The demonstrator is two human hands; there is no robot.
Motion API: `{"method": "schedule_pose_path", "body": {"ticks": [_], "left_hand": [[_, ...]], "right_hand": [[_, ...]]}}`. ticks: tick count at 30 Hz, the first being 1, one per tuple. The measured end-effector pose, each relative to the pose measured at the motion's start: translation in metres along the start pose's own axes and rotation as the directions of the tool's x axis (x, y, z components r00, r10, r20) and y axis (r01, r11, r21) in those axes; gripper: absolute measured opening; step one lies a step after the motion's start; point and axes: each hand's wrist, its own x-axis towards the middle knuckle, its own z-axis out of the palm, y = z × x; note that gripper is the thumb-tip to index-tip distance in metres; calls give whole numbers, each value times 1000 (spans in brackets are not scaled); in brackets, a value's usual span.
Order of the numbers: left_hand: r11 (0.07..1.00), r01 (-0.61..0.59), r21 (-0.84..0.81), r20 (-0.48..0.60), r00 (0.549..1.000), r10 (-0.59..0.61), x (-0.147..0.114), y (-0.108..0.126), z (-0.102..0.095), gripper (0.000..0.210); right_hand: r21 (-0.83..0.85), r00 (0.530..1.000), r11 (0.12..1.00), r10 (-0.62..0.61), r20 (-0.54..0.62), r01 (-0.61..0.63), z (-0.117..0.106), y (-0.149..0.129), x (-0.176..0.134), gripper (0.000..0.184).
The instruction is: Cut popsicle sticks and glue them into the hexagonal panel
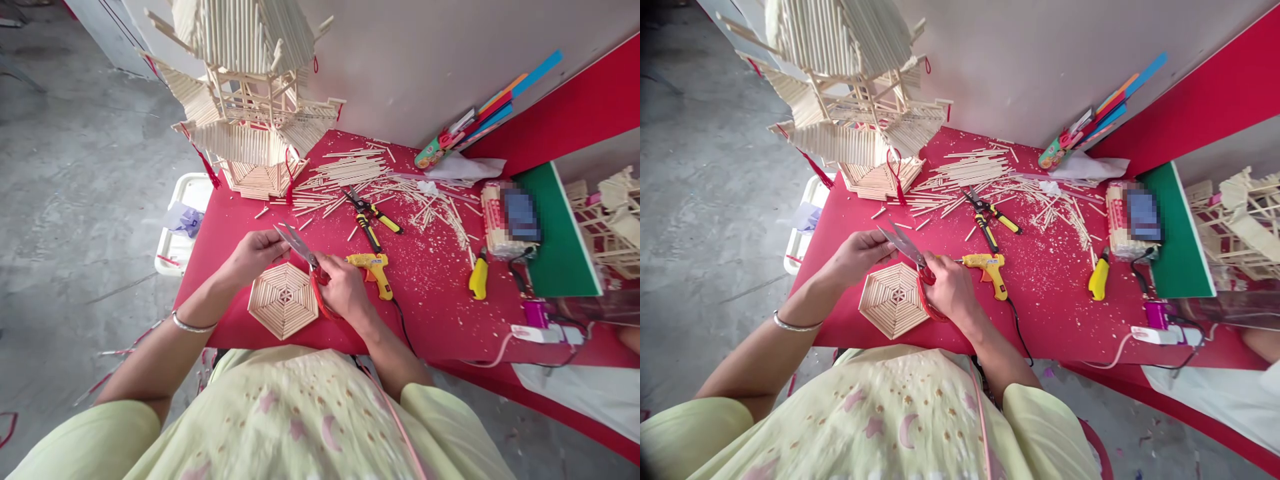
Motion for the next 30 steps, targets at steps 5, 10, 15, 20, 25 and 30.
{"method": "schedule_pose_path", "body": {"ticks": [5, 10, 15, 20, 25, 30], "left_hand": [[999, 47, -15, 68, 997, -46, 1, -6, 6, 38], [998, 49, -46, 69, 997, -46, -1, -2, 11, 35], [993, 51, -104, 16, 999, -49, -4, 2, 14, 33], [999, -39, -21, -132, 991, 36, -10, 6, 6, 33], [992, -126, 8, -276, 953, 124, -19, 5, -16, 32], [999, -22, -37, -298, 955, 10, -33, -7, -34, 34]], "right_hand": [[25, 999, 999, 44, 3, -44, 0, 3, -10, 46], [121, 995, 989, 89, -41, -83, 3, 7, -19, 37], [208, 977, 968, 167, -133, -138, 1, 7, -20, 36], [96, 954, 968, 246, -170, -232, -30, 11, -22, 45], [-159, 792, 790, 533, -299, -592, -77, 51, -37, 60], [-327, 626, 540, 726, -284, -775, -87, 106, -56, 68]]}}
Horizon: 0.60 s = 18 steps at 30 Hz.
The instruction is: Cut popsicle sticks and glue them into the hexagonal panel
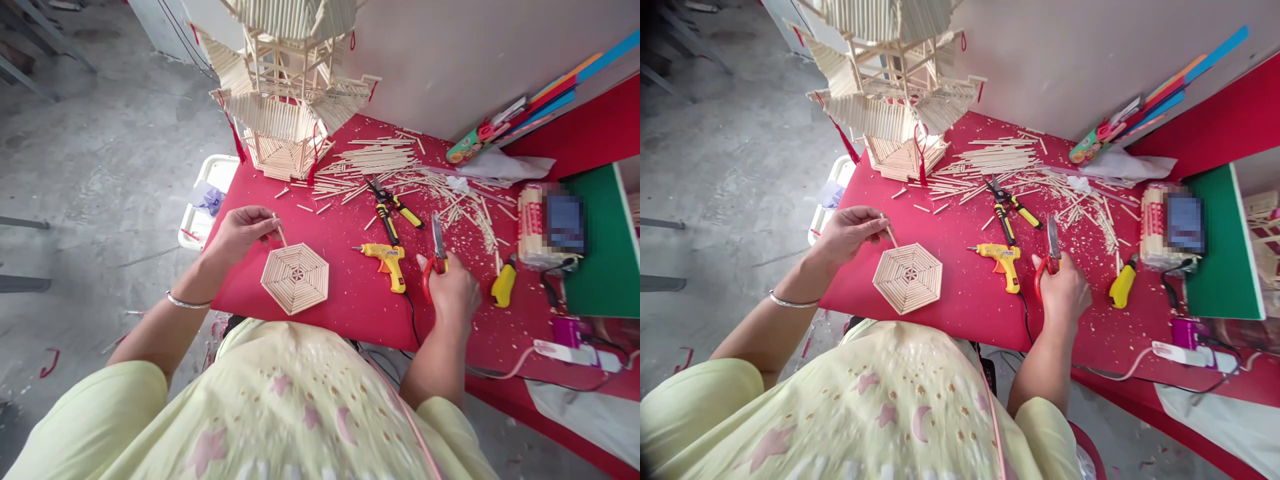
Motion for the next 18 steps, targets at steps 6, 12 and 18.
{"method": "schedule_pose_path", "body": {"ticks": [6, 12, 18], "left_hand": [[985, 139, -100, -17, 990, -141, -8, -13, -13, 40], [990, 124, -62, -59, 990, -128, -12, -17, -8, 33], [985, 164, -50, -52, 985, -167, -20, -16, 4, 35]], "right_hand": [[-41, 997, 996, -79, -11, 79, 12, 15, -4, 63], [480, 771, 604, -515, -374, 636, 11, -70, -47, 32], [658, 503, 241, -829, -242, 713, 40, -171, -75, 26]]}}
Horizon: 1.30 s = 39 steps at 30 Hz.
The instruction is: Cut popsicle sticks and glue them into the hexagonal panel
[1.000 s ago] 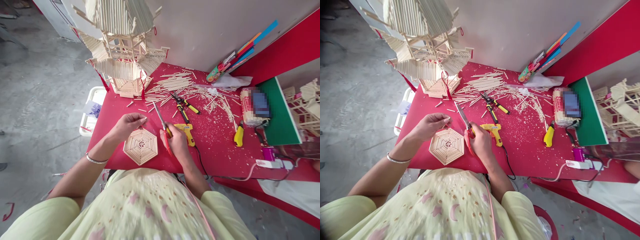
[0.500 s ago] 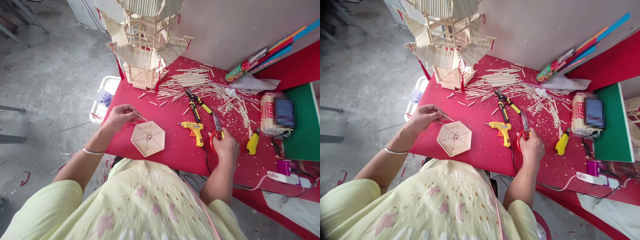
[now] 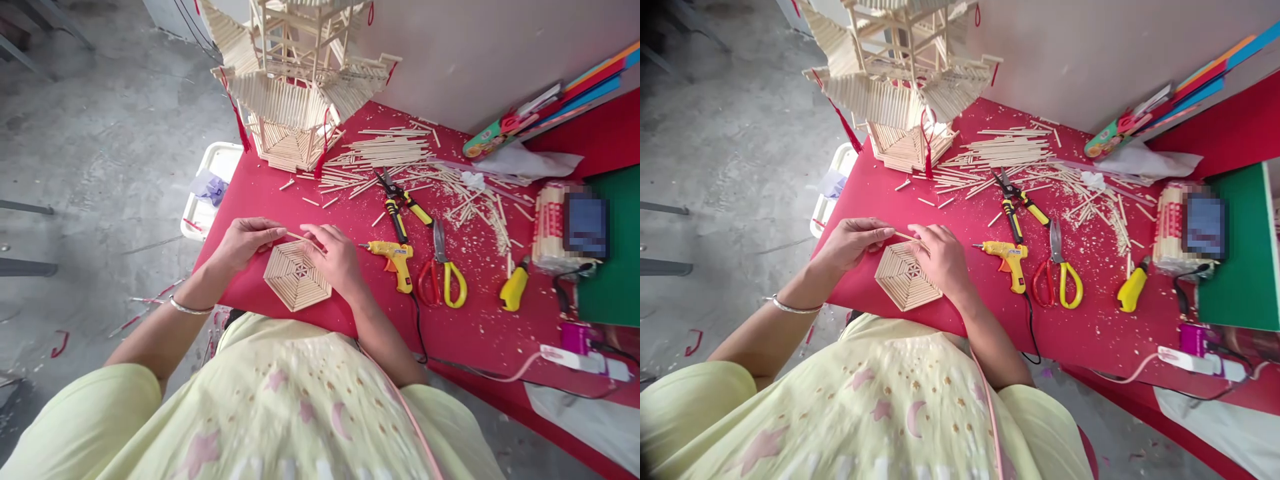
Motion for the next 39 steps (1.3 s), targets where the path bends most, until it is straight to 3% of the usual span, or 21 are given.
{"method": "schedule_pose_path", "body": {"ticks": [2, 5, 9, 12, 15, 17, 21, 30, 39], "left_hand": [[999, -21, 48, 28, 999, 20, -1, -1, -3, 36], [947, -153, 282, 141, 983, 117, 3, 2, -11, 32], [686, -441, 578, 385, 889, 248, 19, 10, -16, 22], [565, -525, 636, 499, 839, 217, 32, 16, -14, 19], [516, -500, 696, 507, 850, 140, 40, 18, -14, 18], [503, -456, 735, 476, 874, 97, 43, 16, -15, 18], [505, -401, 764, 439, 897, 49, 46, 11, -17, 21], [503, -462, 731, 500, 863, 66, 52, 9, -22, 28], [649, -367, 666, 479, 878, 5, 52, 12, -19, 32]], "right_hand": [[-35, 1000, 999, 17, 24, -16, 10, 3, 9, 17], [-100, 998, 995, -11, 63, 18, 14, 9, 13, 17], [-107, 989, 991, -65, 130, 79, 16, 15, 13, 20], [-81, 990, 994, -65, 122, 76, 19, 19, 12, 22], [-104, 998, 994, -32, 54, 37, 18, 23, 6, 34], [-123, 1000, 992, 16, 23, -13, 17, 26, 2, 44], [-106, 997, 992, 72, 33, -68, 17, 30, -4, 42], [-85, 993, 992, 102, 53, -97, 22, 34, -4, 36], [-77, 995, 993, 93, 34, -90, 22, 35, -6, 37]]}}
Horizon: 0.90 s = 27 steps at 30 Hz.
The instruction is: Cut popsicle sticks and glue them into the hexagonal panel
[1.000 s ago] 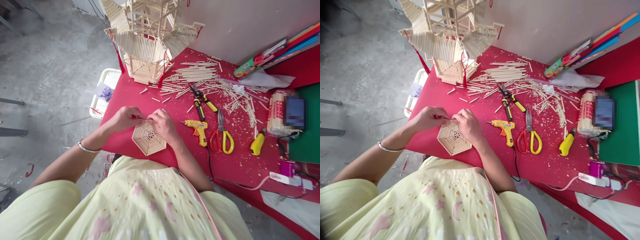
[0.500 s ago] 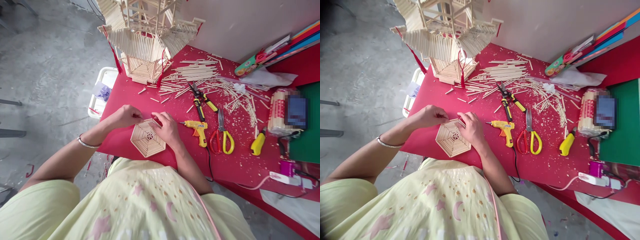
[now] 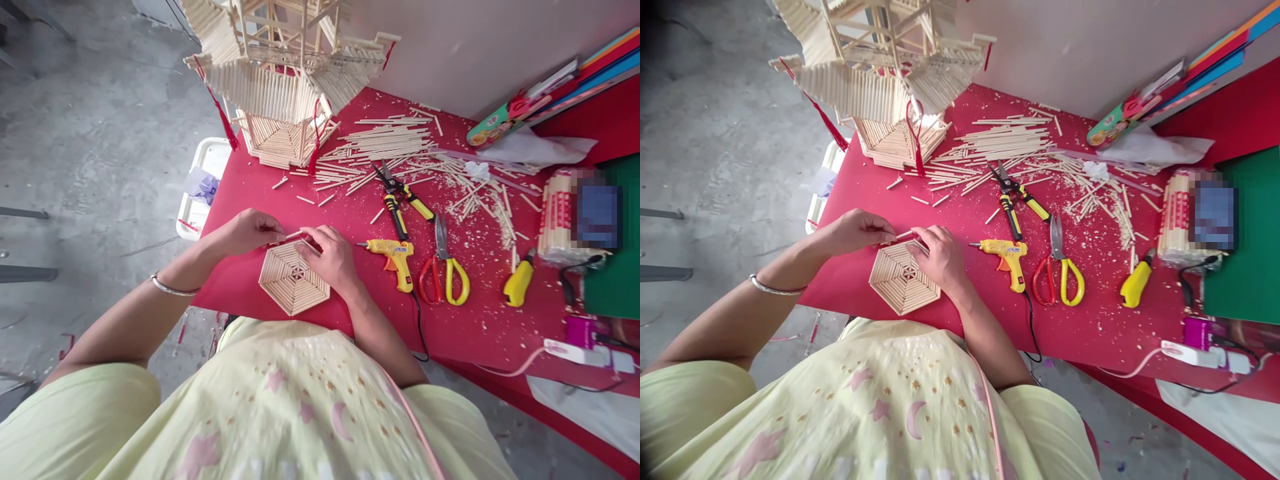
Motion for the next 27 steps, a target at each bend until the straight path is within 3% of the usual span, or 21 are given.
{"method": "schedule_pose_path", "body": {"ticks": [9, 27], "left_hand": [[986, -27, 167, -19, 999, 30, 1, 2, 5, 23], [977, -33, 212, -29, 999, 40, 0, 4, 4, 19]], "right_hand": [[2, 1000, 1000, 14, 27, -14, 1, 2, -1, 37], [-21, 1000, 1000, -7, 7, 8, 3, 4, -2, 33]]}}
